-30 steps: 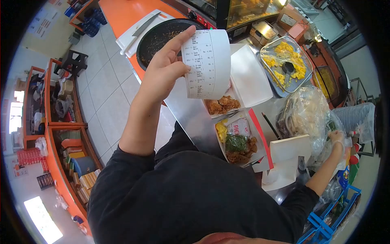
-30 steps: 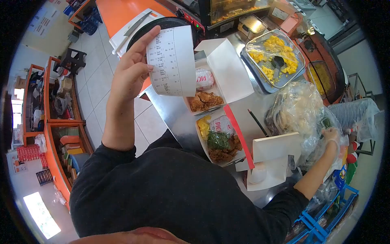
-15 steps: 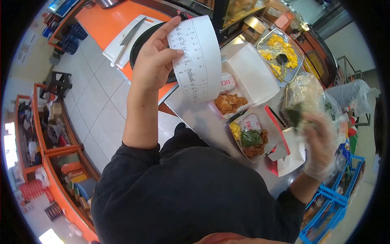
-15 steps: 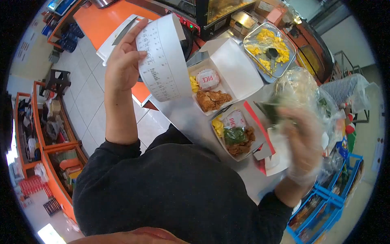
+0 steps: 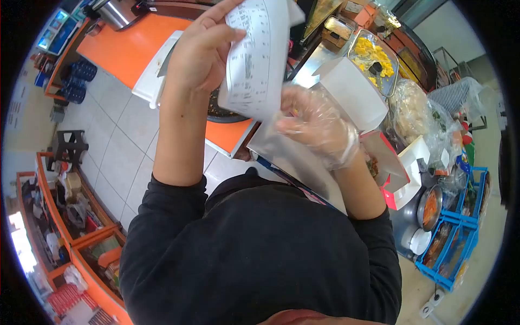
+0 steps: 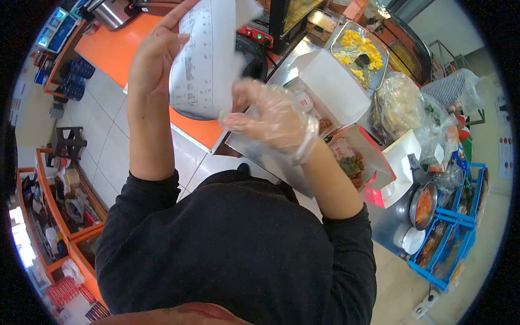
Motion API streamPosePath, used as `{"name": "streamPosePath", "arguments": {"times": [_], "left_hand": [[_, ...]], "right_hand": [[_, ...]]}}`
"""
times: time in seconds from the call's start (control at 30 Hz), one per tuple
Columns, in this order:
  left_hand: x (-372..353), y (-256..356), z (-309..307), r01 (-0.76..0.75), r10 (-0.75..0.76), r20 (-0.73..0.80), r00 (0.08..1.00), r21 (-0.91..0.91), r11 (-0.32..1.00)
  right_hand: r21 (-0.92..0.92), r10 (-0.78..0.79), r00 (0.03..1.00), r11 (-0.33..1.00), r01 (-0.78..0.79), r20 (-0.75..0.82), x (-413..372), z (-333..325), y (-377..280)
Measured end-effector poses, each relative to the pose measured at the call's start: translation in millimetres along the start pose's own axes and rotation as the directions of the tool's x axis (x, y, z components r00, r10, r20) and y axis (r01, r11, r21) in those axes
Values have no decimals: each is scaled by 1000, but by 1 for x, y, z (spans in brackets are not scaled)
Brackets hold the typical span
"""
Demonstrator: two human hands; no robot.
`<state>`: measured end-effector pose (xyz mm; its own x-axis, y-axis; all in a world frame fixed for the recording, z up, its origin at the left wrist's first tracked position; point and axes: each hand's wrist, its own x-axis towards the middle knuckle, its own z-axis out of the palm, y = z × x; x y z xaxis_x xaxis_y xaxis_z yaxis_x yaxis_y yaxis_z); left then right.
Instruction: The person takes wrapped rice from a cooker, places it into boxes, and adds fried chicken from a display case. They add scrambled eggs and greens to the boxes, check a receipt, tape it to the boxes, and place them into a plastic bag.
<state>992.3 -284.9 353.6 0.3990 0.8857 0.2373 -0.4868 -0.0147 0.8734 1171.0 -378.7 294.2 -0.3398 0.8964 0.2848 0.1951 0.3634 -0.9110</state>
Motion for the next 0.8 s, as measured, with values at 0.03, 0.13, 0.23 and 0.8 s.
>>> {"name": "streamPosePath", "arguments": {"times": [0.03,0.13,0.23,0.8], "left_hand": [[5,6,1,22,-22,19,1000,-10,1000],[20,6,-17,40,-40,11,999,19,999],[18,9,-9,-101,98,28,995,116,988],[-68,-34,-39,67,-177,294,939,348,935]], "right_hand": [[16,62,998,998,-62,-16,-3,9,1],[191,236,970,956,-222,-52,-15,35,0],[519,380,921,807,-282,-91,-21,50,-12],[283,441,828,890,-357,-345,-34,45,-9]]}}
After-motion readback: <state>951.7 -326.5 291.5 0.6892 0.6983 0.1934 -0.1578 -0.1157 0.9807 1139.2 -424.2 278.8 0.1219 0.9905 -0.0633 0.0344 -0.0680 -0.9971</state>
